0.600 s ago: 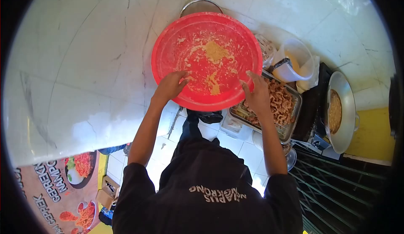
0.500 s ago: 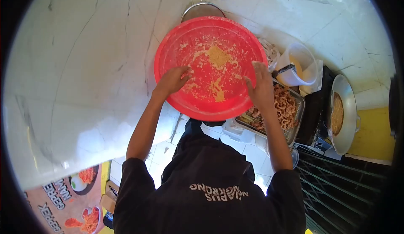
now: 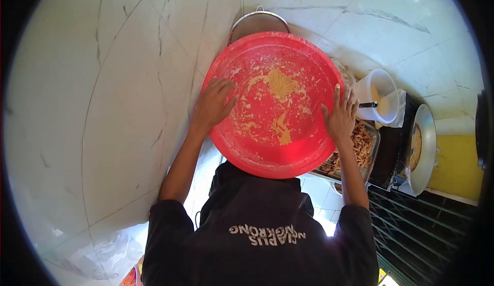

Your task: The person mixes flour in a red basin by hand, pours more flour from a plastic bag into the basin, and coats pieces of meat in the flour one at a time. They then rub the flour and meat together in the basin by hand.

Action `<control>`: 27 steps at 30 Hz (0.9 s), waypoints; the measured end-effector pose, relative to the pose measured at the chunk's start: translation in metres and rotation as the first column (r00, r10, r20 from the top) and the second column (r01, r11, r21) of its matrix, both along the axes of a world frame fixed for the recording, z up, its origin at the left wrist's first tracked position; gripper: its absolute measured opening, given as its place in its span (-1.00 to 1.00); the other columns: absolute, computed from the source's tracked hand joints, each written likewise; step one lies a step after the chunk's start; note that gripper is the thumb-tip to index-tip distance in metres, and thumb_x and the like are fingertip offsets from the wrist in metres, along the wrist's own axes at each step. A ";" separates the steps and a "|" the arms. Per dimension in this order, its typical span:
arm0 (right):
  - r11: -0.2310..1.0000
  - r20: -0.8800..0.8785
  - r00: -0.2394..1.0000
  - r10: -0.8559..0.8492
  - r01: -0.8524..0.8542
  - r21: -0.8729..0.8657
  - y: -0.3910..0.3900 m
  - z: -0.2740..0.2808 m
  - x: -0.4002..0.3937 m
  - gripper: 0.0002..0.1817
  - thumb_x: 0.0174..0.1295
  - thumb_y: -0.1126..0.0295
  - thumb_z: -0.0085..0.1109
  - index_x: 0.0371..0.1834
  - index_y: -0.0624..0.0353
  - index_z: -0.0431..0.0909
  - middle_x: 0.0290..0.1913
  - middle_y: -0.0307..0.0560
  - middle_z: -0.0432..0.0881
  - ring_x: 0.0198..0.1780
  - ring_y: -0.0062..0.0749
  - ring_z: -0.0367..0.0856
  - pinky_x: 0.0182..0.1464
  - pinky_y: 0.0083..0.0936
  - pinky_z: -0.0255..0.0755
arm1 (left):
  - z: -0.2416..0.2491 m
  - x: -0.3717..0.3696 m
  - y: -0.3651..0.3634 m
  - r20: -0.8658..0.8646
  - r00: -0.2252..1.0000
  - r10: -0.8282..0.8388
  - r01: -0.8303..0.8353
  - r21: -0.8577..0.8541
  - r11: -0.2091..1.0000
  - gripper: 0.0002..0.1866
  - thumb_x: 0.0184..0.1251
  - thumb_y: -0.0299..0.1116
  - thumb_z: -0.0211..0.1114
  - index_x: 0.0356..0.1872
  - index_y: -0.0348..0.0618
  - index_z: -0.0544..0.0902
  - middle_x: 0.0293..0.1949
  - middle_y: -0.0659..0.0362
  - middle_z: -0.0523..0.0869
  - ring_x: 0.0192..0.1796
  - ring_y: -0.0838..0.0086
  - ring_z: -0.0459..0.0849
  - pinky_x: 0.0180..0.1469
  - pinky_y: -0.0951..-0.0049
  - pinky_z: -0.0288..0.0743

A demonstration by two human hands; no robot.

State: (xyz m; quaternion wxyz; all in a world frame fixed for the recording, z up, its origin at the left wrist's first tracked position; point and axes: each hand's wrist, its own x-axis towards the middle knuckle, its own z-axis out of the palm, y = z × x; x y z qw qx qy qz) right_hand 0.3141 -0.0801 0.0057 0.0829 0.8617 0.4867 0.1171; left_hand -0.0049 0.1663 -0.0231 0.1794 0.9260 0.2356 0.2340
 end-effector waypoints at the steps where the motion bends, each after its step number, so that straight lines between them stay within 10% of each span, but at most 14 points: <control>1: 0.999 -0.032 0.998 0.049 -0.048 0.002 0.000 -0.001 -0.014 -0.10 0.43 -0.19 0.00 0.65 0.14 -0.01 0.66 0.20 -0.05 0.67 0.14 -0.15 0.61 0.11 -0.19 | 0.003 -0.003 -0.008 -0.013 1.000 0.024 -0.024 0.007 1.000 -0.55 0.30 -0.26 0.39 0.20 -0.14 0.61 0.23 -0.06 0.62 0.36 0.05 0.50 0.52 0.04 0.23; 6: 0.991 -0.714 0.698 -0.057 -0.049 -0.126 0.027 -0.070 -0.062 0.06 0.43 -0.28 -0.08 0.62 0.43 -0.19 0.64 0.40 -0.16 0.66 0.25 -0.24 0.64 0.04 -0.33 | 0.023 0.003 -0.015 -0.082 0.985 0.153 -0.152 0.022 0.988 -0.40 0.32 -0.21 0.38 0.36 -0.11 0.49 0.43 -0.17 0.40 0.51 -0.06 0.30 0.58 -0.01 0.09; 9: 0.981 -0.802 0.569 -0.181 0.163 -0.106 0.069 -0.114 -0.065 0.08 0.46 -0.29 -0.17 0.60 0.49 -0.28 0.64 0.44 -0.25 0.68 0.21 -0.31 0.65 -0.03 -0.31 | 0.018 0.001 -0.011 -0.087 0.984 0.154 -0.157 -0.032 0.987 -0.36 0.33 -0.18 0.36 0.41 -0.11 0.45 0.48 -0.20 0.32 0.54 -0.09 0.23 0.59 -0.02 0.05; 12: 0.934 -0.722 0.631 -0.282 0.353 -0.056 0.104 -0.115 -0.061 0.03 0.49 -0.25 -0.20 0.59 0.52 -0.23 0.64 0.46 -0.24 0.67 0.22 -0.31 0.65 -0.06 -0.31 | 0.016 0.001 -0.009 -0.097 0.985 0.142 -0.146 -0.038 0.989 -0.36 0.33 -0.17 0.36 0.41 -0.13 0.45 0.49 -0.21 0.30 0.55 -0.10 0.23 0.59 -0.02 0.05; 27: 0.934 -0.644 0.760 0.093 0.158 0.322 0.158 -0.157 -0.078 -0.22 0.49 0.07 -0.08 0.49 0.58 0.09 0.55 0.47 0.08 0.60 0.24 0.01 0.63 -0.12 -0.07 | 0.022 0.005 -0.013 -0.084 0.988 0.129 -0.141 -0.146 0.979 -0.37 0.35 -0.17 0.36 0.39 -0.18 0.46 0.47 -0.17 0.35 0.55 -0.07 0.24 0.57 0.02 0.11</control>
